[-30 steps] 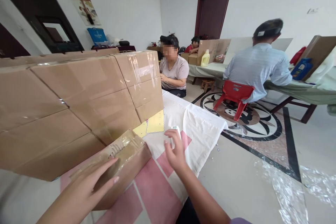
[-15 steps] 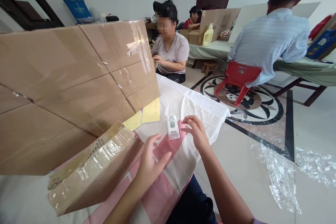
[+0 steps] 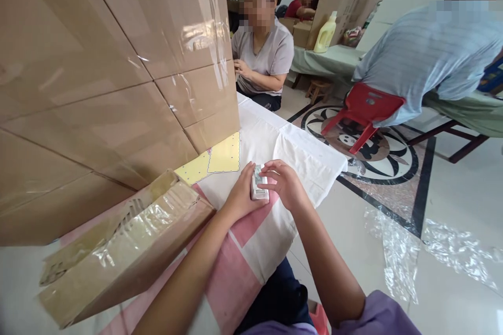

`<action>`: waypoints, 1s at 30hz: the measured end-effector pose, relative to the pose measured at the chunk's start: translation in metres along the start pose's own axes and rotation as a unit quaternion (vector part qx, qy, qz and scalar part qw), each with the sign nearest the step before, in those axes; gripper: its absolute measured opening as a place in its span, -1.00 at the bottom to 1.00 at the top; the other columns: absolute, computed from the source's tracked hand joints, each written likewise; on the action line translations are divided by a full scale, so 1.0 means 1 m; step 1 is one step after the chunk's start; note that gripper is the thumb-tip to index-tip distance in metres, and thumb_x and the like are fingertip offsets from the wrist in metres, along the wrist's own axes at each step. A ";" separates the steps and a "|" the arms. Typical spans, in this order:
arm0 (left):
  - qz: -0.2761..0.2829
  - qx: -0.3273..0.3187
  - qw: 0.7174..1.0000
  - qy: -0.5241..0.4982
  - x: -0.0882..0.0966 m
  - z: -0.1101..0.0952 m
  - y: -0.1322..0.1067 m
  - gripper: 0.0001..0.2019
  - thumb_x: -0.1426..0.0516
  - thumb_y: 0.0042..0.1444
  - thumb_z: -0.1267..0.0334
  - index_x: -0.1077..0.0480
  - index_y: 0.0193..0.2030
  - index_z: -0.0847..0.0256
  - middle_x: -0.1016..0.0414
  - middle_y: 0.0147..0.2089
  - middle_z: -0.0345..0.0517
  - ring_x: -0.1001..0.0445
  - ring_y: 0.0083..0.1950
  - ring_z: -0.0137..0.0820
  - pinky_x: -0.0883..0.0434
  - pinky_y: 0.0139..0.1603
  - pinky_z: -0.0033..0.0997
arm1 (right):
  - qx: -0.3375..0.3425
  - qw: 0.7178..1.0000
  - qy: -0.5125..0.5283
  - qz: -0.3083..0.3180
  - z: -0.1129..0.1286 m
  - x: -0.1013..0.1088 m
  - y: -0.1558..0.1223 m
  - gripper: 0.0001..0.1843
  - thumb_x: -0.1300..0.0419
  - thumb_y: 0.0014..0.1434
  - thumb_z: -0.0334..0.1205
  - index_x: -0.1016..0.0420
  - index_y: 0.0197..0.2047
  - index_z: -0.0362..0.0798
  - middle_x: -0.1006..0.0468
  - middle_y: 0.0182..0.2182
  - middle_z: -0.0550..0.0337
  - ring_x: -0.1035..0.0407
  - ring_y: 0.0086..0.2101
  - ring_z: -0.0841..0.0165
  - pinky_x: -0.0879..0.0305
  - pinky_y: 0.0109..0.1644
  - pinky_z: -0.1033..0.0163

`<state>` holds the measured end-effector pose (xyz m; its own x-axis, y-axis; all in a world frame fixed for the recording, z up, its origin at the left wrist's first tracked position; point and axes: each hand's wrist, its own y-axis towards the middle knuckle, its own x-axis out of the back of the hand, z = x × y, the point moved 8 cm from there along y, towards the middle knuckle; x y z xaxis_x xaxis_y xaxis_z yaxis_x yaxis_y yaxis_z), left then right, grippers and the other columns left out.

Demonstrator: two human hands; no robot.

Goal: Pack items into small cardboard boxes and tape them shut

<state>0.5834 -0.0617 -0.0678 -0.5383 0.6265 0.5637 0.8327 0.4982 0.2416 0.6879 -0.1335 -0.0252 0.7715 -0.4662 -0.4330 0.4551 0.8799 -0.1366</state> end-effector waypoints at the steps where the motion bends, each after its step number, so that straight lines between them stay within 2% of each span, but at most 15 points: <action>1: 0.001 0.000 1.000 0.000 0.000 0.001 0.000 0.08 -0.38 -0.07 0.16 0.17 0.48 0.09 0.18 0.56 0.16 0.13 0.56 -0.04 -0.11 0.47 0.07 | -0.005 1.000 0.004 -0.007 0.000 -0.001 0.000 -0.76 -0.22 0.15 0.01 -0.53 -0.26 0.02 -0.48 -0.23 0.10 -0.42 -0.13 0.18 -0.54 -0.17 0.06; 6: -0.001 0.003 1.000 -0.001 0.001 0.002 0.002 0.06 -0.38 -0.08 0.15 0.13 0.48 0.12 0.17 0.56 0.15 0.12 0.56 -0.05 -0.12 0.47 0.05 | -0.032 0.999 0.012 -0.042 0.002 -0.002 0.001 -0.82 -0.25 0.12 -0.07 -0.53 -0.29 0.01 -0.50 -0.26 0.14 -0.44 -0.21 0.22 -0.54 -0.20 0.07; 13: -0.012 0.006 1.000 -0.012 0.006 0.000 -0.001 0.06 -0.37 -0.07 0.15 0.15 0.49 0.10 0.10 0.54 0.13 0.07 0.54 -0.03 -0.15 0.45 0.03 | -0.026 0.999 0.005 -0.041 0.013 -0.017 -0.006 -0.82 -0.26 0.09 -0.07 -0.50 -0.31 0.00 -0.50 -0.28 0.14 -0.37 -0.33 0.31 -0.49 -0.30 0.15; 20: -0.021 -0.011 1.000 -0.010 0.008 -0.006 -0.002 0.07 -0.38 -0.11 0.16 0.12 0.48 0.08 0.05 0.52 0.14 0.01 0.52 -0.01 -0.17 0.43 0.08 | 0.005 0.998 -0.004 -0.057 0.028 -0.019 -0.012 -0.82 -0.26 0.09 -0.06 -0.50 -0.31 0.01 -0.49 -0.28 0.14 -0.35 -0.32 0.32 -0.53 -0.14 0.02; 25: -0.018 -0.012 1.000 -0.011 0.007 -0.004 -0.002 0.09 -0.38 -0.09 0.15 0.15 0.49 0.09 0.06 0.53 0.14 0.04 0.53 -0.03 -0.14 0.45 0.06 | -0.005 0.999 -0.032 -0.034 0.019 -0.020 -0.017 -0.83 -0.24 0.12 -0.10 -0.53 -0.30 -0.02 -0.51 -0.30 0.14 -0.36 -0.33 0.34 -0.51 -0.16 0.07; 30: -0.020 -0.017 1.000 -0.001 0.007 -0.004 -0.002 0.08 -0.38 -0.08 0.12 0.14 0.49 0.10 0.04 0.52 0.12 0.03 0.52 -0.04 -0.14 0.46 0.04 | -0.005 0.998 -0.040 -0.044 0.011 -0.016 -0.026 -0.84 -0.26 0.10 -0.13 -0.54 -0.30 -0.04 -0.49 -0.32 0.14 -0.34 -0.37 0.36 -0.50 -0.19 0.11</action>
<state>0.5782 -0.0607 -0.0617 -0.5723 0.6077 0.5506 0.8140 0.5023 0.2917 0.6690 -0.1502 -0.0051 0.7623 -0.5469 -0.3460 0.5179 0.8362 -0.1806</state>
